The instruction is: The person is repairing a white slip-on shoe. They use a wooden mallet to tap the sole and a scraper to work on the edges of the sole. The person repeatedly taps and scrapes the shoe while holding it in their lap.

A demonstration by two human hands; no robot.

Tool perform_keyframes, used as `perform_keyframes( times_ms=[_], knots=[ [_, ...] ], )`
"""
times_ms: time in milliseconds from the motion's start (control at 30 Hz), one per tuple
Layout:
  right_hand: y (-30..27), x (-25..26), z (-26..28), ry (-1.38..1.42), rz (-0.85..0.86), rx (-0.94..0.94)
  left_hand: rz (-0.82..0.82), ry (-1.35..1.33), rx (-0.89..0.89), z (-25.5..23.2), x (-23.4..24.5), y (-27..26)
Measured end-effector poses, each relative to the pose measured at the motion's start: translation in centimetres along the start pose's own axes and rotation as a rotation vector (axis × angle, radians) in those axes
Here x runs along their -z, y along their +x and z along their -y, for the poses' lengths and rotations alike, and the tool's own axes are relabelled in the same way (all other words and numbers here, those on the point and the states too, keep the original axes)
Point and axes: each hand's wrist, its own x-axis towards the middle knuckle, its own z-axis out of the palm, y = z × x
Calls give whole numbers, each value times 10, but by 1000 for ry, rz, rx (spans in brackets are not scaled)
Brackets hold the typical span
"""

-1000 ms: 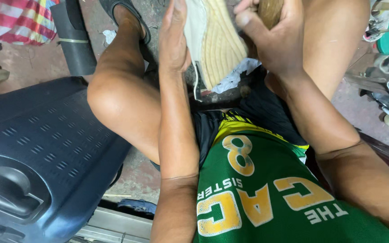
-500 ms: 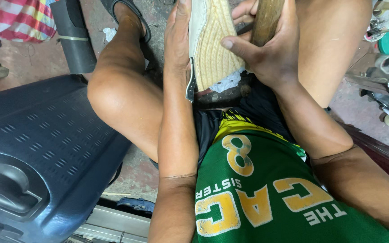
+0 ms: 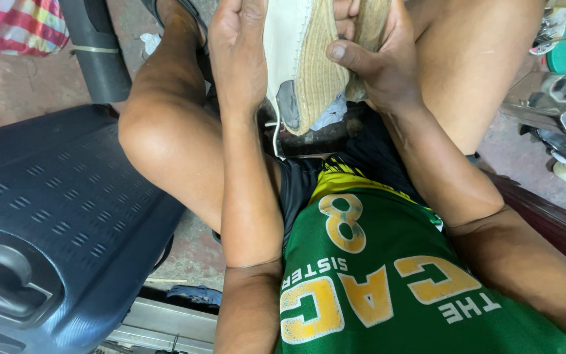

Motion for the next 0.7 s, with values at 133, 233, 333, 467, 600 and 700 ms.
perform_keyframes(
  times_ms=[133,233,333,467,600,700],
  knots=[
    [-1,8,-8,24,10,5,6,252,71,-34,1,-4],
    [-3,15,-11,-22,-47,-35,108,389,171,-53,5,-7],
    [-4,21,-13,-89,-22,54,196,360,169,-63,6,-7],
    [-12,31,-14,-133,-58,-42,338,350,122,-67,2,-10],
    [-14,38,-15,-220,-65,-9,297,593,-51,-61,-5,-14],
    [-17,43,-16,-262,-19,24,220,589,62,-53,-12,-21]
  ],
)
